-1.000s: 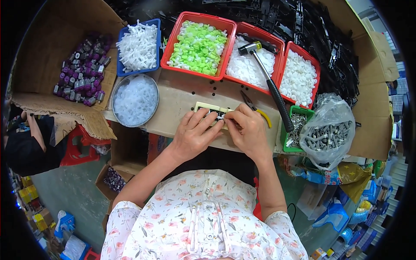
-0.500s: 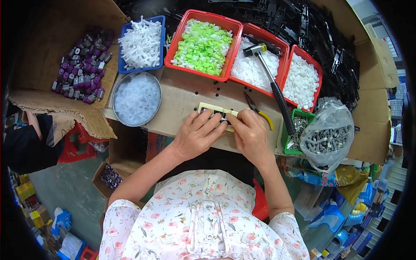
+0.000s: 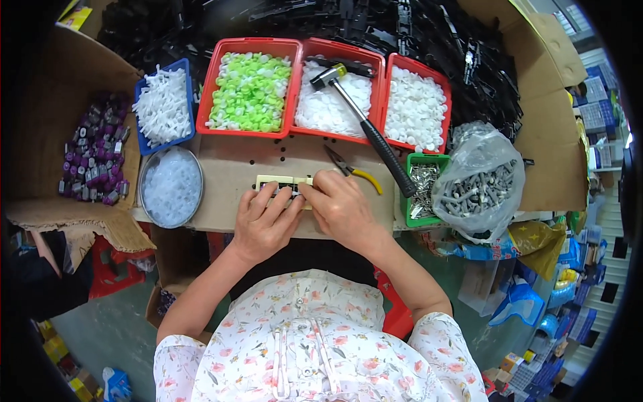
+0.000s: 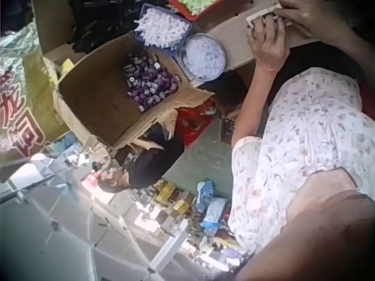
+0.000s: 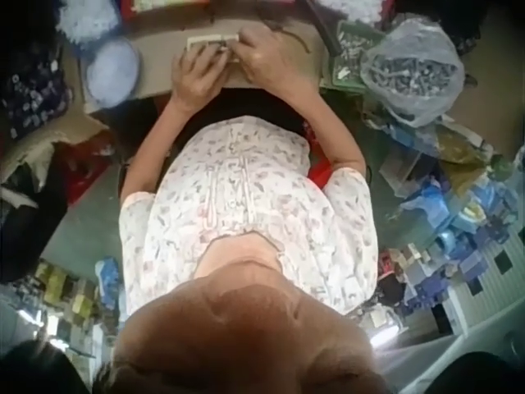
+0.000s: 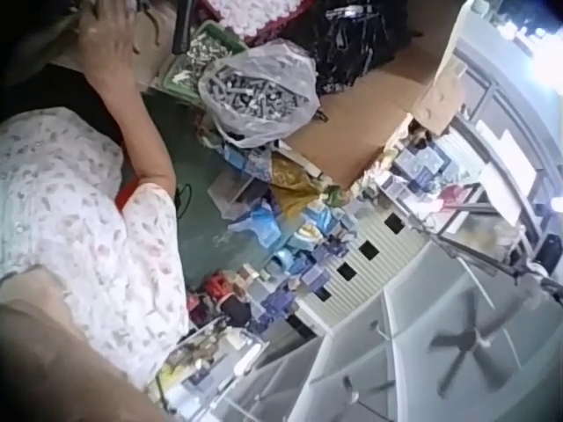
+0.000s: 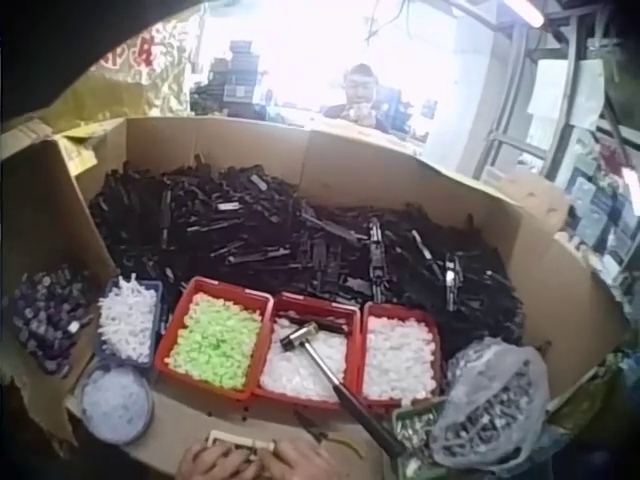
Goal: Assembling small plastic components onto black plastic strips at a factory workbench using a hand tool.
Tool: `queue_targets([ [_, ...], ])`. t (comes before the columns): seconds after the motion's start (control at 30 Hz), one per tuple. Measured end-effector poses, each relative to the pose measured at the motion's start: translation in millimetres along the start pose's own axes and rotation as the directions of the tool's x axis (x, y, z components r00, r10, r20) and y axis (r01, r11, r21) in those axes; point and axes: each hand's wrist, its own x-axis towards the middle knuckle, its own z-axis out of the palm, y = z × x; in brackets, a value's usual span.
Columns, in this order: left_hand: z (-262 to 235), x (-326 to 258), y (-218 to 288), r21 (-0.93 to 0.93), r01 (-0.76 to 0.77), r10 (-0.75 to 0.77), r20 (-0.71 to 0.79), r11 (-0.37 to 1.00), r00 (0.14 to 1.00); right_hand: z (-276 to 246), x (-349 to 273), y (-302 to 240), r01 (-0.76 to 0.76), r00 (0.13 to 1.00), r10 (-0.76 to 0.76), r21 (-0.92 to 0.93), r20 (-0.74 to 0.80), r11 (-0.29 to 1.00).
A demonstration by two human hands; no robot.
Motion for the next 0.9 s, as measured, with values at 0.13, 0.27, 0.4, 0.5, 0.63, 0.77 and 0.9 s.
queue_targets([
  [0.13, 1.0, 4.3, 3.7, -0.015, -0.001, 0.001, -0.017, 1.000, 1.000, -2.9, -6.3, 1.5, -0.010, 0.999, 0.010, 0.002, -0.033, 1.000],
  [0.27, 0.5, 7.3, 2.5, -0.045, 0.002, -0.002, -0.011, 0.999, 1.000, -39.0, -15.7, 3.7, -0.036, 0.988, 0.042, 0.040, -0.150, 0.999],
  [0.4, -2.6, 6.3, 0.1, -0.059, 0.027, -0.027, -0.004, 0.998, 1.000, -94.0, -46.7, 19.7, -0.297, 0.908, 0.230, -0.152, -0.350, 0.943],
  [0.5, -12.2, 5.1, 3.5, -0.078, 0.083, -0.080, 0.047, 0.994, 0.996, -127.2, -81.4, 49.4, -0.498, 0.823, 0.357, -0.259, -0.441, 0.828],
  [0.63, -18.5, 8.2, 5.8, -0.149, 0.116, -0.108, 0.060, 0.982, 0.992, -156.9, -144.1, 92.9, -0.497, 0.867, 0.412, -0.430, -0.280, 0.754],
  [0.77, -25.2, 23.4, -2.5, -0.183, 0.127, -0.127, 0.012, 0.975, 0.992, -168.1, -158.4, 103.1, -0.480, 0.877, 0.418, -0.442, -0.235, 0.758],
  [0.9, -43.9, 33.5, -28.6, -0.100, 0.201, -0.209, -0.071, 0.974, 0.975, -173.9, -138.0, 103.2, -0.502, 0.860, 0.484, -0.432, -0.161, 0.749],
])
